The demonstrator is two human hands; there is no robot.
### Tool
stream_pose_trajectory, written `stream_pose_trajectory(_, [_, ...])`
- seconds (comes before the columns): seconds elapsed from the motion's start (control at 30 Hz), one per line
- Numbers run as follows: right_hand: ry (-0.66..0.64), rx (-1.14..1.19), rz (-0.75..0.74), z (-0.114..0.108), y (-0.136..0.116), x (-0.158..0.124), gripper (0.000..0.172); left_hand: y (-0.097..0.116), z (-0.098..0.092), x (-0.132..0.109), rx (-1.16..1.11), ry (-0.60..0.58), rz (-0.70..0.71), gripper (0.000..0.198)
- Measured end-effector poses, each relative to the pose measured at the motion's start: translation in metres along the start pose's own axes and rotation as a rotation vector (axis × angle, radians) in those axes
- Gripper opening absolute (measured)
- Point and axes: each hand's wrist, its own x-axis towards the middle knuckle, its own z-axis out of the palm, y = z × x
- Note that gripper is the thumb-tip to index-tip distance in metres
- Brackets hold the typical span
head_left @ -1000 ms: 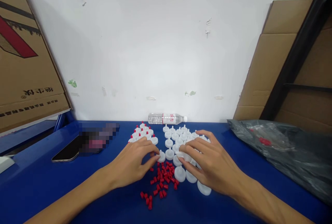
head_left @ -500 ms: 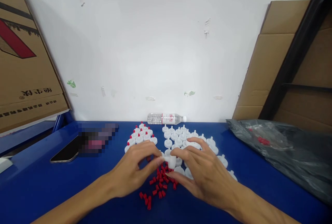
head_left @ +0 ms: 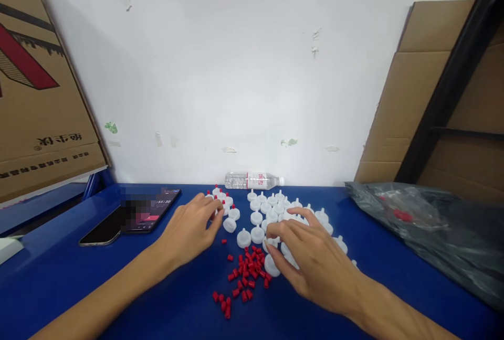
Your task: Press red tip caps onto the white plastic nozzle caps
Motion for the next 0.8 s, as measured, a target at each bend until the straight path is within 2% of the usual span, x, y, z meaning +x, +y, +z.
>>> stream_pose_trajectory(0.1, [-0.027, 0.001, 0.003, -0.001, 0.0, 0.0, 0.014, -0.006, -0.009, 0.003, 0.187, 0.032, -0.089, 0.026])
stream_pose_trajectory(0.23, [-0.056, 0.005, 0.016, -0.002, 0.001, 0.001, 0.013, -0.013, -0.016, 0.004, 0.315, -0.051, -0.206, 0.03])
stream_pose_trajectory(0.37, [-0.061, 0.004, 0.013, -0.001, 0.001, 0.0, 0.015, -0.017, -0.008, 0.001, 0.314, -0.155, -0.236, 0.032])
stream_pose_trajectory(0.5, [-0.076, 0.006, 0.017, 0.0, 0.001, 0.0, 0.016, -0.021, 0.001, -0.004, 0.279, -0.196, -0.257, 0.03])
stream_pose_trajectory(0.7, [-0.057, 0.007, 0.015, -0.002, 0.0, -0.001, 0.017, -0.013, -0.002, -0.002, 0.219, -0.169, -0.206, 0.042])
stream_pose_trajectory(0.8, [-0.032, 0.012, 0.015, -0.004, -0.002, 0.0, 0.021, -0.001, -0.002, -0.003, 0.028, -0.058, -0.039, 0.046])
